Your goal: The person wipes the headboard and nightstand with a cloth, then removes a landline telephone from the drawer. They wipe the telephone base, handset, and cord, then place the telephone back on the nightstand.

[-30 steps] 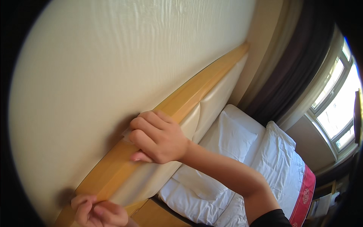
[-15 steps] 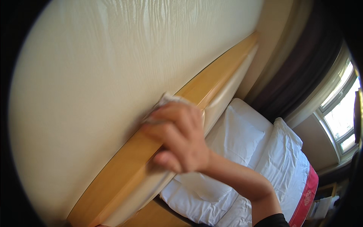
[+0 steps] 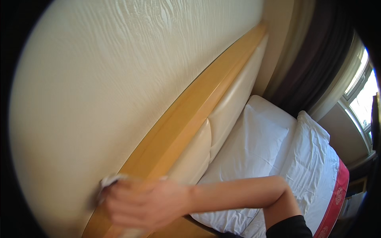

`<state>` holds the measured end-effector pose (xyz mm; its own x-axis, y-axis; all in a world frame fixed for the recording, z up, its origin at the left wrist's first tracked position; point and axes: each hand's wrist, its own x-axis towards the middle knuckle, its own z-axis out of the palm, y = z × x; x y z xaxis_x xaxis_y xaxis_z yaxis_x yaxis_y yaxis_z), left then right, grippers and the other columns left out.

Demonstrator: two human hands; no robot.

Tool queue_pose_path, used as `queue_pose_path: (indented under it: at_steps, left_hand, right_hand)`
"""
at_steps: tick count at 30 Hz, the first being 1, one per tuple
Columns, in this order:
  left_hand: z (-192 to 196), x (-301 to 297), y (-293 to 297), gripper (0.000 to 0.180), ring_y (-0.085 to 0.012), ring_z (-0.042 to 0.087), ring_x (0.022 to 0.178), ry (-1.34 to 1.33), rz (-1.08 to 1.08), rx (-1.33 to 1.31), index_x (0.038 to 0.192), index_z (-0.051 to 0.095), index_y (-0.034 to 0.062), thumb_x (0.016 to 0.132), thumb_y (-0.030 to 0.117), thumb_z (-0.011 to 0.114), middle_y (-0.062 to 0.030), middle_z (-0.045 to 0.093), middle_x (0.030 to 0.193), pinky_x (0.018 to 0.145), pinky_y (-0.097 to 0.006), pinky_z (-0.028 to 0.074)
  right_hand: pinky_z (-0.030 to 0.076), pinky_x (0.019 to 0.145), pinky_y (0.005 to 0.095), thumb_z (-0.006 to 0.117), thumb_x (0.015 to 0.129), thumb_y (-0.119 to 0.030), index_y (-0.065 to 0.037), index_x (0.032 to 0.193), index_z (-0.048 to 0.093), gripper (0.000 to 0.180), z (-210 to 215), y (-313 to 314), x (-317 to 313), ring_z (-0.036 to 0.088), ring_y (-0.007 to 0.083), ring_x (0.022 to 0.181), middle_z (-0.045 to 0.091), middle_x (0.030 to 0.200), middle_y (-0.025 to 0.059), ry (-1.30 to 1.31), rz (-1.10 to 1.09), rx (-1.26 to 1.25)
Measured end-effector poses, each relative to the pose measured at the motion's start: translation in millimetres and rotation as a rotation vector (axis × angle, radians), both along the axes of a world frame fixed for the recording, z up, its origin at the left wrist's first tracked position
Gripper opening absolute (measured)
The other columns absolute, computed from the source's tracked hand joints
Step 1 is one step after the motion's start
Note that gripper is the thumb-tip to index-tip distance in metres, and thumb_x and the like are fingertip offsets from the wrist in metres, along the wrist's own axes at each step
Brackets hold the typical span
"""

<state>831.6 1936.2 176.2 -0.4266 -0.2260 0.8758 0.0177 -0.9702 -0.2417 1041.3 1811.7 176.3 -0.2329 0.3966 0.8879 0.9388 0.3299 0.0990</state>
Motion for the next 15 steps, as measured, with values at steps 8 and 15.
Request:
queue_pose_path:
  at_steps: [8, 15]
  left_hand:
    - [-3, -1, 6, 0.019, -0.0225, 0.046, 0.075, 0.136, 0.109, 0.017, 0.095, 0.056, 0.0069, 0.094, 0.025, 0.049, -0.0106, 0.049, 0.088, 0.069, -0.038, 0.043]
    - [7, 4, -6, 0.025, -0.0243, 0.048, 0.080, 0.453, 0.569, 0.041, 0.101, 0.057, 0.0102, 0.091, 0.033, 0.058, -0.0109, 0.049, 0.094, 0.074, -0.042, 0.044]
  right_hand:
    - [0.043, 0.086, 0.0414, 0.055, 0.095, -0.022, -0.002, 0.091, 0.061, 0.021, 5, -81, 204, 0.059, 0.0316, 0.094, 0.062, 0.104, 0.0148, 0.225, -0.274, -0.060]
    - [0.039, 0.094, 0.0333, 0.046, 0.093, -0.017, 0.004, 0.091, 0.055, 0.022, 1, -120, 344, 0.053, 0.0295, 0.099, 0.055, 0.100, 0.0158, 0.491, -0.323, 0.034]
